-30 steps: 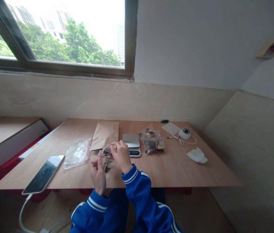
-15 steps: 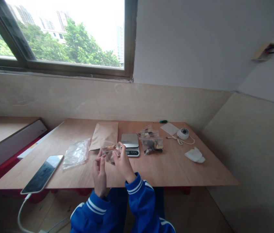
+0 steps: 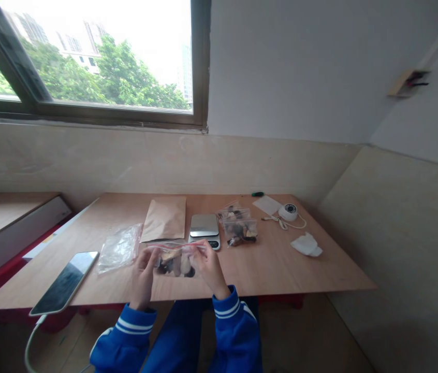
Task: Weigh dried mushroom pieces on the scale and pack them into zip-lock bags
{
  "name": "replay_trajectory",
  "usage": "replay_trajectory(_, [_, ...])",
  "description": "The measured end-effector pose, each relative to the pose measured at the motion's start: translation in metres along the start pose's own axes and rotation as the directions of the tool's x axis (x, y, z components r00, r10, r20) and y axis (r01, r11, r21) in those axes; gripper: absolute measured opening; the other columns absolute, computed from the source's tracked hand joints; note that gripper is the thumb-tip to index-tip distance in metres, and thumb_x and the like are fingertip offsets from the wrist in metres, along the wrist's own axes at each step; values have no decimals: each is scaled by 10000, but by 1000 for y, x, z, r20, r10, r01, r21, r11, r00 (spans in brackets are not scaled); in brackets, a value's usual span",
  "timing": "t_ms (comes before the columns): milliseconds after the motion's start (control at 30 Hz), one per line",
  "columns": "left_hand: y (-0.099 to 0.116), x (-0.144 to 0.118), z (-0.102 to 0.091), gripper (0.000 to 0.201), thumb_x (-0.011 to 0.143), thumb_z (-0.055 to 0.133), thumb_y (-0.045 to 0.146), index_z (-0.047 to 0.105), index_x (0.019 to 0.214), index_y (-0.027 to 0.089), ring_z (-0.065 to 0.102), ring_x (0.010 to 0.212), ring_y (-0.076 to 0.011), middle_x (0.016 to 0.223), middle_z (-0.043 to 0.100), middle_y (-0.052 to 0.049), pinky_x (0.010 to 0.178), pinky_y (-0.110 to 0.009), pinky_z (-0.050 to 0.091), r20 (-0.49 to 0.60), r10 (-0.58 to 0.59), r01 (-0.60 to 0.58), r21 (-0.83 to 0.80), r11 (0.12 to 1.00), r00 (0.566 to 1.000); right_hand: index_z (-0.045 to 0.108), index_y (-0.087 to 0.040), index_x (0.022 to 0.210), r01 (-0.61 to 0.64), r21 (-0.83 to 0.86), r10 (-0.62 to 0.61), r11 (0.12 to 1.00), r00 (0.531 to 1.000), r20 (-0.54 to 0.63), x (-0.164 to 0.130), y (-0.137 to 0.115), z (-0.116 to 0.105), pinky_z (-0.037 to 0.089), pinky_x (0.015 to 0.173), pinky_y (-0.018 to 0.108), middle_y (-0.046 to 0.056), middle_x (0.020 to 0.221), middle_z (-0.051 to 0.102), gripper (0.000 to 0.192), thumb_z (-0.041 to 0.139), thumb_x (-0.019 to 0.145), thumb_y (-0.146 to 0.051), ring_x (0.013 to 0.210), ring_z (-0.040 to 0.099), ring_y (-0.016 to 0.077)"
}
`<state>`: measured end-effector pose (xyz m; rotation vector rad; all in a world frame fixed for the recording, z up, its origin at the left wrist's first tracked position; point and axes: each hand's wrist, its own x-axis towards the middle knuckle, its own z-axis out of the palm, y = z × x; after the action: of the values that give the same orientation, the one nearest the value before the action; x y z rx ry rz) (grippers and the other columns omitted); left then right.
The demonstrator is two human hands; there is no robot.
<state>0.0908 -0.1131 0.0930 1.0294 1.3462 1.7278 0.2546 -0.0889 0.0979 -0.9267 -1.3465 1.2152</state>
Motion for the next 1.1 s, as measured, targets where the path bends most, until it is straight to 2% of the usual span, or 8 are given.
replay_trajectory(167, [-1,2,-4,288,773,590,467,608,805,181,585,742,-154,746,624,-8,689,-243,473,-10,24,-23,61,998,1000,550,-191,838,-64,6,64,998,993,-94,-4,4,-14,514,761,387,78,762,713,313,586,804,-500,785,687,247])
replay_trajectory(300, [3,0,-1,302,746,615,476,607,834,187,618,716,-171,741,650,-21,646,-257,495,-3,23,-23,70,997,1000,585,-182,808,-53,-14,50,999,984,-170,-9,5,-17,514,736,364,76,773,713,312,610,786,-493,733,674,221])
replay_trajectory(500, [13,-15,15,304,726,638,469,658,852,194,652,710,-198,821,693,-60,537,-254,511,180,33,-66,181,981,983,665,-188,791,-1,-168,-28,986,984,-175,-12,0,-9,505,704,319,61,795,710,273,631,776,-459,759,656,212])
replay_trajectory(600, [13,-14,13,316,762,599,471,640,889,185,656,739,-200,810,688,-53,576,-272,533,9,57,-57,165,985,998,666,-180,803,9,-167,-65,986,941,-331,-11,-3,-14,499,696,314,59,769,713,290,615,786,-465,704,645,197])
replay_trajectory(667, [14,-11,9,296,771,597,457,631,873,182,653,761,-193,792,678,-40,659,-290,541,-58,95,-83,184,979,994,664,-173,797,5,-146,-59,989,929,-366,-12,-3,-20,498,686,312,60,746,714,299,628,773,-469,669,637,192])
replay_trajectory(800, [20,-9,7,269,790,580,445,622,838,184,635,740,-172,754,653,-21,674,-281,537,-25,111,-105,180,978,994,666,-174,856,2,-109,-37,994,946,-321,-15,-4,-24,502,697,312,69,795,724,311,590,806,-471,685,646,196])
replay_trajectory(967, [20,-9,5,312,778,589,460,642,880,170,613,688,-151,739,646,-19,601,-244,528,-74,64,-50,172,984,995,649,-187,1014,28,-114,-54,993,971,-232,-20,-5,-24,504,770,316,78,902,723,362,454,892,-467,829,661,210])
replay_trajectory(1100, [17,-3,-5,343,756,601,486,645,887,172,614,647,-143,730,651,-9,544,-233,526,-89,35,-22,144,989,995,644,-185,913,28,-118,-63,993,949,-309,-22,-5,-31,511,738,311,74,865,721,338,469,883,-473,760,662,196])
